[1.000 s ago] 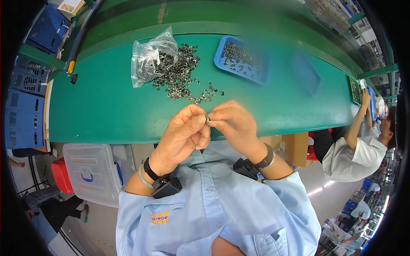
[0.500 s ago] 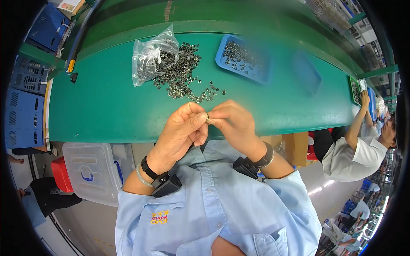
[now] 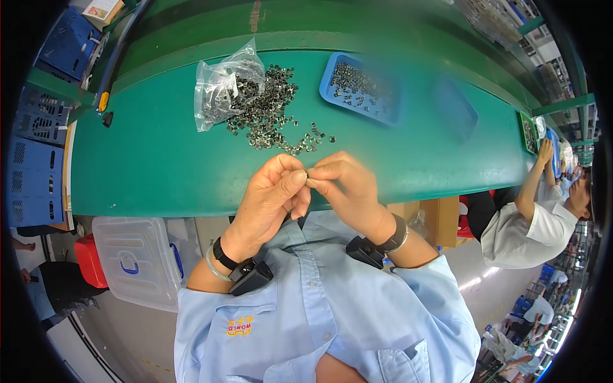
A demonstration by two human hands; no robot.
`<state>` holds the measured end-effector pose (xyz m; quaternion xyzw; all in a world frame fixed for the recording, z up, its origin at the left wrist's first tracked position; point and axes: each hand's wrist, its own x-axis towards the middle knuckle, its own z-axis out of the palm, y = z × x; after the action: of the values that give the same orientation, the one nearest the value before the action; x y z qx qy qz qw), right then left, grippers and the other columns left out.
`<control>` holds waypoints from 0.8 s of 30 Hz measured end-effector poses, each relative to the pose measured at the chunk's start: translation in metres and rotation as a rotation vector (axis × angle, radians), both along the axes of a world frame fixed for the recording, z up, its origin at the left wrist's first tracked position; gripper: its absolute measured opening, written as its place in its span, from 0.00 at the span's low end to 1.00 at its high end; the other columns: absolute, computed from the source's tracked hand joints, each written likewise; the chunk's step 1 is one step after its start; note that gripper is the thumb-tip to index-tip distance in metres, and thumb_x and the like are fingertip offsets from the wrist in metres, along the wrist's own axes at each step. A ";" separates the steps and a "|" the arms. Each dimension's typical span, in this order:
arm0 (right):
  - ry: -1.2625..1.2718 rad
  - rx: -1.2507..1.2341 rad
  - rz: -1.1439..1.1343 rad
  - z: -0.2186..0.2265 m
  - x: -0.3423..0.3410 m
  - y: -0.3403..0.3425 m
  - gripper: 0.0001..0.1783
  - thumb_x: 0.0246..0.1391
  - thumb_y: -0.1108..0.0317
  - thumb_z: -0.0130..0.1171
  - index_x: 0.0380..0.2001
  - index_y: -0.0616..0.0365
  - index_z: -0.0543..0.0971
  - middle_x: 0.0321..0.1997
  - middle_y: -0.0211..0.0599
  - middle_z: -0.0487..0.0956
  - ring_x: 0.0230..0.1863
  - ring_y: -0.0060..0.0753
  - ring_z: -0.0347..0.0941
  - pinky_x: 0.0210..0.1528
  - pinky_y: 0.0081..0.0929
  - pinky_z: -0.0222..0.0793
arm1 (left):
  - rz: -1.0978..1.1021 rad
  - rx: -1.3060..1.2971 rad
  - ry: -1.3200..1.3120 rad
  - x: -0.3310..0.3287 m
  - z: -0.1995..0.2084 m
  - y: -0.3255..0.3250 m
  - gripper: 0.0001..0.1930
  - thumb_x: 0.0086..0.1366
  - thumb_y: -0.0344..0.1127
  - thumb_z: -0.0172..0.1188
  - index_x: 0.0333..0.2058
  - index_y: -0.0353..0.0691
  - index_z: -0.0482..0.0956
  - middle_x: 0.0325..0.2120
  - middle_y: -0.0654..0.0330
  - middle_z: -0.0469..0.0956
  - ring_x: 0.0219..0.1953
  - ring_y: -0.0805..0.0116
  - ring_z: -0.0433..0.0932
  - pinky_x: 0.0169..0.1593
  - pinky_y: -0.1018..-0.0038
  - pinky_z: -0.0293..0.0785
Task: The person picks up a small metal component from a pile by hand, inspects it, and then places it into a blue tray, repeating this process for several more components.
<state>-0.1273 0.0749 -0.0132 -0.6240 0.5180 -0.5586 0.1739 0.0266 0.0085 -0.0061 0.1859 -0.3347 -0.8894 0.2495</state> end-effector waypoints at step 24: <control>0.674 0.337 -0.353 0.010 -0.065 -0.019 0.08 0.48 0.64 0.62 0.28 0.57 0.78 0.29 0.35 0.76 0.32 0.40 0.74 0.34 0.33 0.69 | 0.080 0.011 -0.102 0.014 -0.012 -0.011 0.08 0.68 0.36 0.51 0.41 0.39 0.70 0.23 0.62 0.74 0.20 0.77 0.69 0.22 0.82 0.64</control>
<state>-0.1921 0.0562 -0.0030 -0.6365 0.7290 -0.2518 -0.0042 0.0402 -0.0027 -0.0181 0.2455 -0.3344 -0.8700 0.2665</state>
